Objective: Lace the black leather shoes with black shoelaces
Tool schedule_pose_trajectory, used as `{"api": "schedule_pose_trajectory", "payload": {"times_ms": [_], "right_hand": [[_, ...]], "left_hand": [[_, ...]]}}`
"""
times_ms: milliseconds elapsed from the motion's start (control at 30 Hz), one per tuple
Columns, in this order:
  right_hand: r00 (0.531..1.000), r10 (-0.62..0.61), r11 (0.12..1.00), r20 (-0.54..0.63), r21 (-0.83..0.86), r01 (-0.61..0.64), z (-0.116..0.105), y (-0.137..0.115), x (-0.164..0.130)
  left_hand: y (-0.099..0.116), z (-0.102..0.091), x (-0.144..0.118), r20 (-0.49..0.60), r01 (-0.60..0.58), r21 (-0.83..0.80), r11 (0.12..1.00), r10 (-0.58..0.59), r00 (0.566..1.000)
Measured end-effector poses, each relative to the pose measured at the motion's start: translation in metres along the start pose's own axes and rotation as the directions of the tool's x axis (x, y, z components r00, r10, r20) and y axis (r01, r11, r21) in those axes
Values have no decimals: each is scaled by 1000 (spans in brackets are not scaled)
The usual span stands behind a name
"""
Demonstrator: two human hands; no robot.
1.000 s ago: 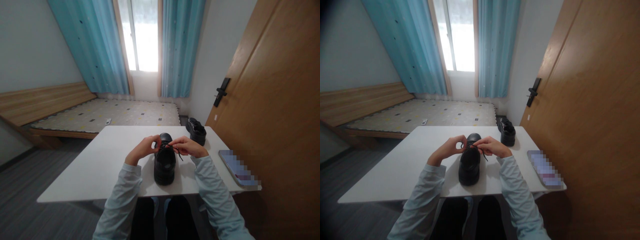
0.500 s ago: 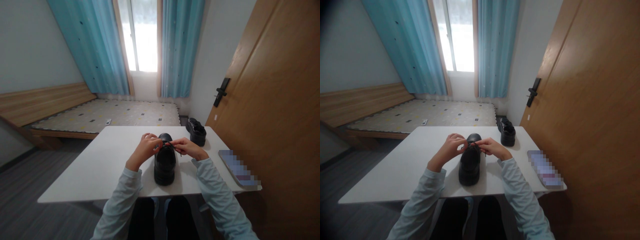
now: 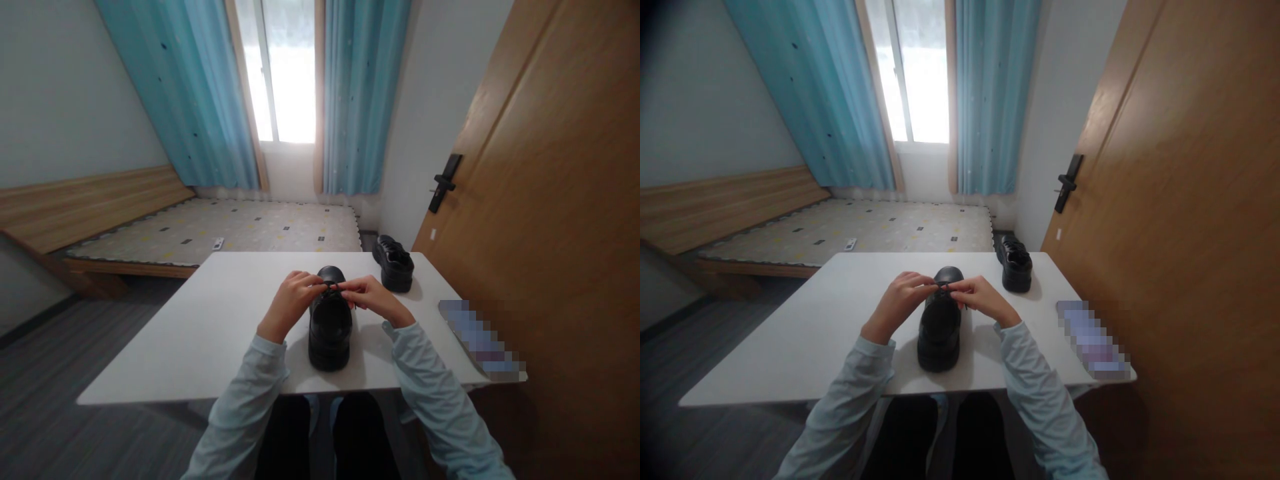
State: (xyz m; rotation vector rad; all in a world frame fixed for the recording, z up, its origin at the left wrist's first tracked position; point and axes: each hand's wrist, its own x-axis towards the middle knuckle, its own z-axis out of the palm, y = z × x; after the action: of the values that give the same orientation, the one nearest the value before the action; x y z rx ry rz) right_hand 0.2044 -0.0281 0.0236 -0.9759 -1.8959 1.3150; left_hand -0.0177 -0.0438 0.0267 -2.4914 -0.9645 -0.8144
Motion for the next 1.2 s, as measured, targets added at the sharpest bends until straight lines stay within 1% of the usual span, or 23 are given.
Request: {"api": "schedule_pose_trajectory", "payload": {"times_ms": [133,233,300,400,500,600,700,767,867,1000,1100,1133,1200], "right_hand": [[998,-41,998,-52,-44,38,4,-6,0],[995,-60,998,-86,-40,56,6,-6,1],[991,-72,997,-110,-36,69,8,-5,1],[987,-92,995,-134,-49,86,10,-2,1],[979,-90,992,-181,-103,72,14,0,1],[957,-98,971,-274,-239,30,21,0,0],[929,-140,916,-342,-401,-10,29,-4,-2],[917,-160,873,-366,-487,-42,35,-7,-4],[904,-174,814,-390,-573,-91,42,-11,-6],[901,-200,718,-384,-683,-132,49,-17,-10],[905,-224,636,-362,-758,-146,52,-20,-15],[908,-229,618,-351,-773,-142,52,-20,-16],[912,-240,611,-331,-782,-123,51,-19,-17]], "left_hand": [[4,0,2,-72,41,93,995,-35,997],[7,2,3,-102,85,82,993,-76,992],[7,6,2,-119,134,45,990,-128,985],[4,13,0,-142,219,-67,974,-226,964],[1,21,-1,-128,291,-240,926,-327,936],[0,27,-1,-100,334,-393,857,-401,911],[3,29,0,-81,357,-516,779,-459,885],[5,29,1,-57,371,-571,732,-486,872],[8,27,3,-1,413,-603,683,-518,855],[8,22,5,148,515,-624,587,-559,816],[6,20,6,258,546,-674,498,-533,806],[6,20,6,284,546,-692,472,-518,807],[4,20,5,321,550,-712,436,-495,808]]}}
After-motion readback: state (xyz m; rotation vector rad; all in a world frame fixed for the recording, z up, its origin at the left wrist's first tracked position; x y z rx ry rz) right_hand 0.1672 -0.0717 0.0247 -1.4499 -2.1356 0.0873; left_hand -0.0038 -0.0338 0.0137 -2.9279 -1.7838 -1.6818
